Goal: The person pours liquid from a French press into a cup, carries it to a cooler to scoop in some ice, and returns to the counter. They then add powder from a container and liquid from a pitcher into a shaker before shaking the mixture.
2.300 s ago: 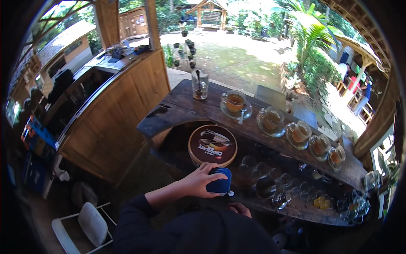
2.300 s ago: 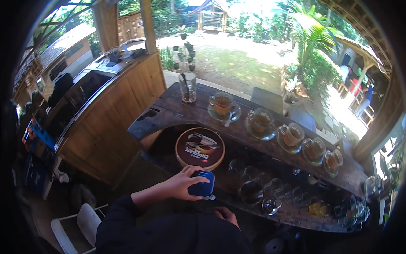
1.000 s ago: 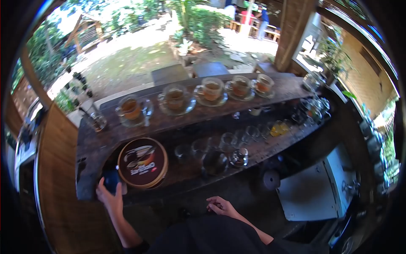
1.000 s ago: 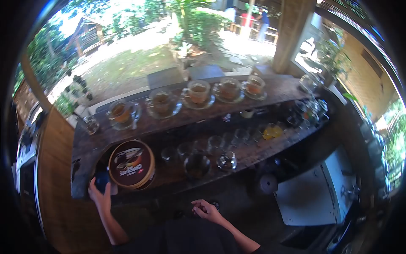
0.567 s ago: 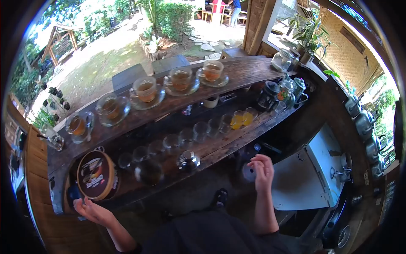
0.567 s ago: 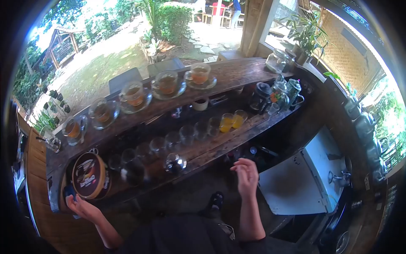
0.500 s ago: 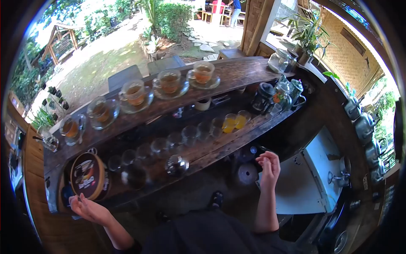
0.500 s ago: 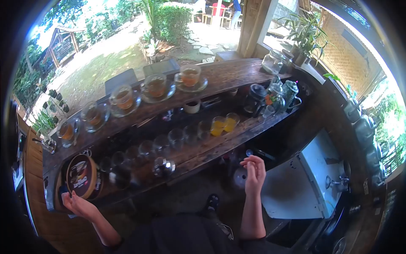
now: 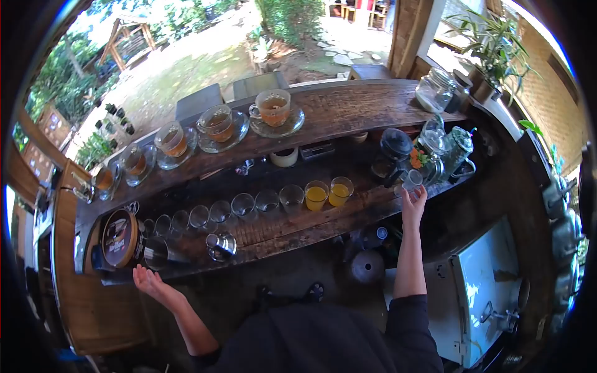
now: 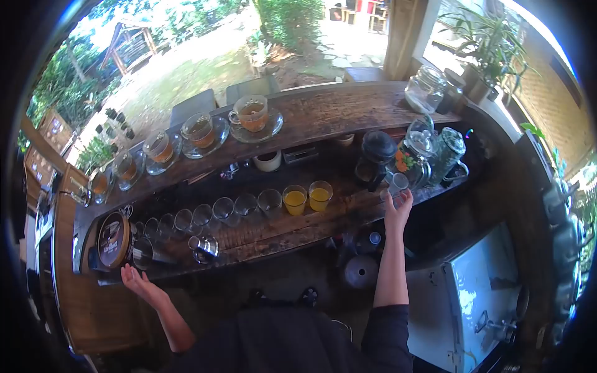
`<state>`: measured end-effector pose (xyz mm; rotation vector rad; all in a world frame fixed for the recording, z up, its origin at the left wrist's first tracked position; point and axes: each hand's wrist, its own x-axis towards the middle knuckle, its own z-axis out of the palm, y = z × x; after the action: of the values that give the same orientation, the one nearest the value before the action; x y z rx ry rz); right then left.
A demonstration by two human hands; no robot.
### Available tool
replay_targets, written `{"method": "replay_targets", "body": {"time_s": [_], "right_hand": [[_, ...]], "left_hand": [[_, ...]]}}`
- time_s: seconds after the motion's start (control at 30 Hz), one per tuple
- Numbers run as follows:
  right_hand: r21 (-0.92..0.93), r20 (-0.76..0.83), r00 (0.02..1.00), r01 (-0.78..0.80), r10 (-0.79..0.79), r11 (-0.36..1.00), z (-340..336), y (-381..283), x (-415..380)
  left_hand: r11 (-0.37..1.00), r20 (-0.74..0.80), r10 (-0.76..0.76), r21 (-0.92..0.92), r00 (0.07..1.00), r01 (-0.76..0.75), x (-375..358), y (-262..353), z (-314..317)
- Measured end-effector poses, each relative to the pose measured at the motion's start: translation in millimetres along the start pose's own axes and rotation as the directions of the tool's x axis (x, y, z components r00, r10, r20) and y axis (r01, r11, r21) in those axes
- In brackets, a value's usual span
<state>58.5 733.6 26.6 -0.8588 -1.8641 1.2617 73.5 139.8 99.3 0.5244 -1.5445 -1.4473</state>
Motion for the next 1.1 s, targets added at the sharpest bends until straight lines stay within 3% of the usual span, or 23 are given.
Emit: {"method": "replay_targets", "body": {"time_s": [0.1, 0.17, 0.23, 0.33, 0.47, 0.57, 0.63, 0.67, 1.0, 1.1], "right_hand": [[-0.147, -0.06, 0.994, 0.081, -0.09, 0.986, 22.9, 24.2, 14.8], [-0.22, -0.069, 0.995, 0.055, -0.072, 0.974, 25.4, 19.8, 13.8], [-0.317, -0.057, 0.995, 0.054, -0.076, 0.947, 26.6, 25.9, 17.8], [-0.258, 0.011, 0.99, 0.138, -0.14, 0.956, 22.2, 28.9, 18.6], [-0.228, -0.075, 0.959, 0.25, -0.273, 0.941, 15.2, 5.3, -12.7], [-0.226, -0.038, 0.971, 0.223, -0.237, 0.948, 24.2, -13.0, -43.7], [-0.157, 0.11, 0.971, 0.229, -0.213, 0.961, 35.4, -19.9, -55.3], [-0.221, 0.148, 0.956, 0.28, -0.252, 0.934, 40.9, -20.2, -56.2], [-0.294, 0.093, 0.974, 0.225, -0.207, 0.929, 57.6, -8.9, -50.9], [-0.346, 0.113, 0.982, 0.18, -0.149, 0.921, 53.1, -11.4, -52.1]], "left_hand": [[0.996, 0.081, -0.044, 0.084, 0.996, 0.037, -10.4, -8.9, -5.3], [0.992, 0.124, -0.001, 0.122, 0.992, -0.014, -9.5, -22.8, -6.4], [0.999, 0.146, -0.028, 0.05, 0.989, 0.021, -10.0, -30.2, -7.4], [0.973, 0.2, -0.215, 0.128, 0.956, 0.192, -12.7, -30.7, -2.3], [0.996, 0.294, -0.077, 0.07, 0.953, 0.059, -5.4, -68.8, -3.6], [0.985, 0.33, -0.171, 0.09, 0.928, 0.149, -1.2, -77.7, -2.8], [0.982, 0.302, -0.183, 0.103, 0.935, 0.159, 1.1, -79.4, 0.6], [0.986, 0.312, -0.154, 0.114, 0.938, 0.124, 1.8, -77.9, 0.6], [0.988, 0.367, -0.079, 0.153, 0.927, 0.024, 3.7, -84.8, 0.1], [0.985, 0.335, -0.156, 0.122, 0.929, 0.121, 2.0, -76.3, 1.7]]}}
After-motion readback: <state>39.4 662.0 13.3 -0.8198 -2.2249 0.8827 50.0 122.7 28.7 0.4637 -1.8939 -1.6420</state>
